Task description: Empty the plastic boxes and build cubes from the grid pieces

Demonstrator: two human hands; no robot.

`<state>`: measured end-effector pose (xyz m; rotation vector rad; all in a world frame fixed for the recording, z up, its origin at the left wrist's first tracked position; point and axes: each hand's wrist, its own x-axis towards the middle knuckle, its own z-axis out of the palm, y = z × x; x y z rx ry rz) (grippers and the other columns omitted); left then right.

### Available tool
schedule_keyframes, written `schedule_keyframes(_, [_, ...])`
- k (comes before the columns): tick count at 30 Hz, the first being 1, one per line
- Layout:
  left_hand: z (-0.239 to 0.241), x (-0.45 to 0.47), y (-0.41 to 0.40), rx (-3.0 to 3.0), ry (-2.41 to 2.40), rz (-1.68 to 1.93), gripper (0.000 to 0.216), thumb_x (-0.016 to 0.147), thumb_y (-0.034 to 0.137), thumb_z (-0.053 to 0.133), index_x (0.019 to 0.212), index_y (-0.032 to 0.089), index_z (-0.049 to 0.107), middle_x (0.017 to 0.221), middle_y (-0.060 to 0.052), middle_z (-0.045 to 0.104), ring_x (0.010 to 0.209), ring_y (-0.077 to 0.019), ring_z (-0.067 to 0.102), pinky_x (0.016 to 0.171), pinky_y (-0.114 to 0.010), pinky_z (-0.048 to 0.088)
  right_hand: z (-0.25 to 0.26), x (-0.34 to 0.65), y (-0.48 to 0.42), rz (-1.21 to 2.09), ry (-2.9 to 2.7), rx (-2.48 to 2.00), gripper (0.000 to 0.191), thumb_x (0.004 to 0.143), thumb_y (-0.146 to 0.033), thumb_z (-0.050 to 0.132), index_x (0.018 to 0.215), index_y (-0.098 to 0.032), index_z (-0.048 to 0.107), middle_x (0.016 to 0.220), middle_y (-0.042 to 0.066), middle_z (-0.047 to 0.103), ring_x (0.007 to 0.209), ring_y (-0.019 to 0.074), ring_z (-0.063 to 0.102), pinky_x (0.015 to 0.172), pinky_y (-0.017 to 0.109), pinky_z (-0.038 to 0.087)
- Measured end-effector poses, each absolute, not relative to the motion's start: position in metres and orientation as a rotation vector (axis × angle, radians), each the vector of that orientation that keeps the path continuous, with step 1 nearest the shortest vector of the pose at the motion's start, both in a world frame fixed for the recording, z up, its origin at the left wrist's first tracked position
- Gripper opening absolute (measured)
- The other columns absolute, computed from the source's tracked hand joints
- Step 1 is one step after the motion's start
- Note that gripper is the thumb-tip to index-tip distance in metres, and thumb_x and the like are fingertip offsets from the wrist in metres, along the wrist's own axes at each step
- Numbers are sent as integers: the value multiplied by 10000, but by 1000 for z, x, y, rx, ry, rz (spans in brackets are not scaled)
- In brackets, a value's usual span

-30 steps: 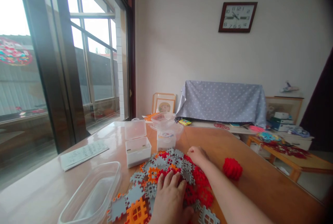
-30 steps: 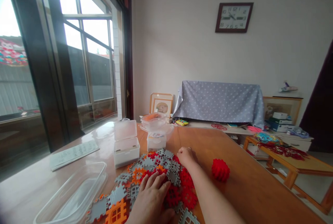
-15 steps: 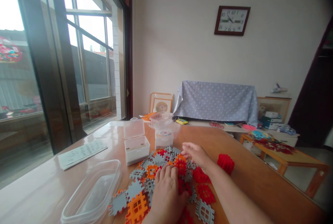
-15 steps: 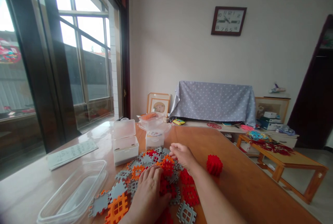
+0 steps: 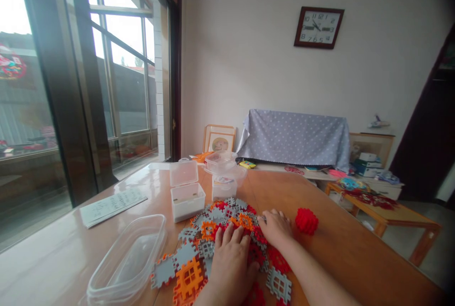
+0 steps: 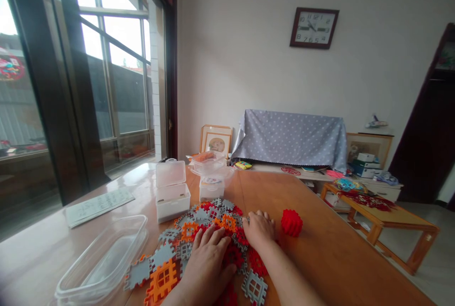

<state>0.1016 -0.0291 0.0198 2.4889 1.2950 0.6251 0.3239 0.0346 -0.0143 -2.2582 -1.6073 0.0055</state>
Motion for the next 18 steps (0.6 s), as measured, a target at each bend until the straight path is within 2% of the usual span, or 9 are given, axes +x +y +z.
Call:
schedule_keyframes(5, [16,102,-27,2500,1283,646,545,778,479,611,1294,308,647,1508,-28,519,1475,-328,318,1250,-547,100,-8,313,29,-68,-1631,-2231,310,955,-443,478,876,-229,688,1044,140,703,1080,322,599,915,438,379])
schedule_keyframes(9, [17,102,-27,2493,1314,624,581,764,451,616,1322,291,626,1516,-33,509,1474,-324,313,1248,-536,117,-1,310,31,-35,-1611,-2169,313,967,-444,483,814,-236,661,927,107,719,914,261,645,782,342,385])
schedule_keyframes(13, [19,103,-26,2483,1339,624,607,772,394,590,1366,270,582,1519,-39,501,1476,-316,306,1240,-518,160,7,301,31,29,-1533,-2056,389,983,-496,443,744,-241,614,769,65,700,739,210,621,650,290,337])
schedule_keyframes(18, [23,101,-25,2493,1348,655,624,791,257,510,1414,229,528,1509,-53,507,1464,-292,317,1234,-470,165,23,279,27,158,-1488,-1813,449,972,-566,423,726,-232,596,674,19,657,658,175,582,609,263,343])
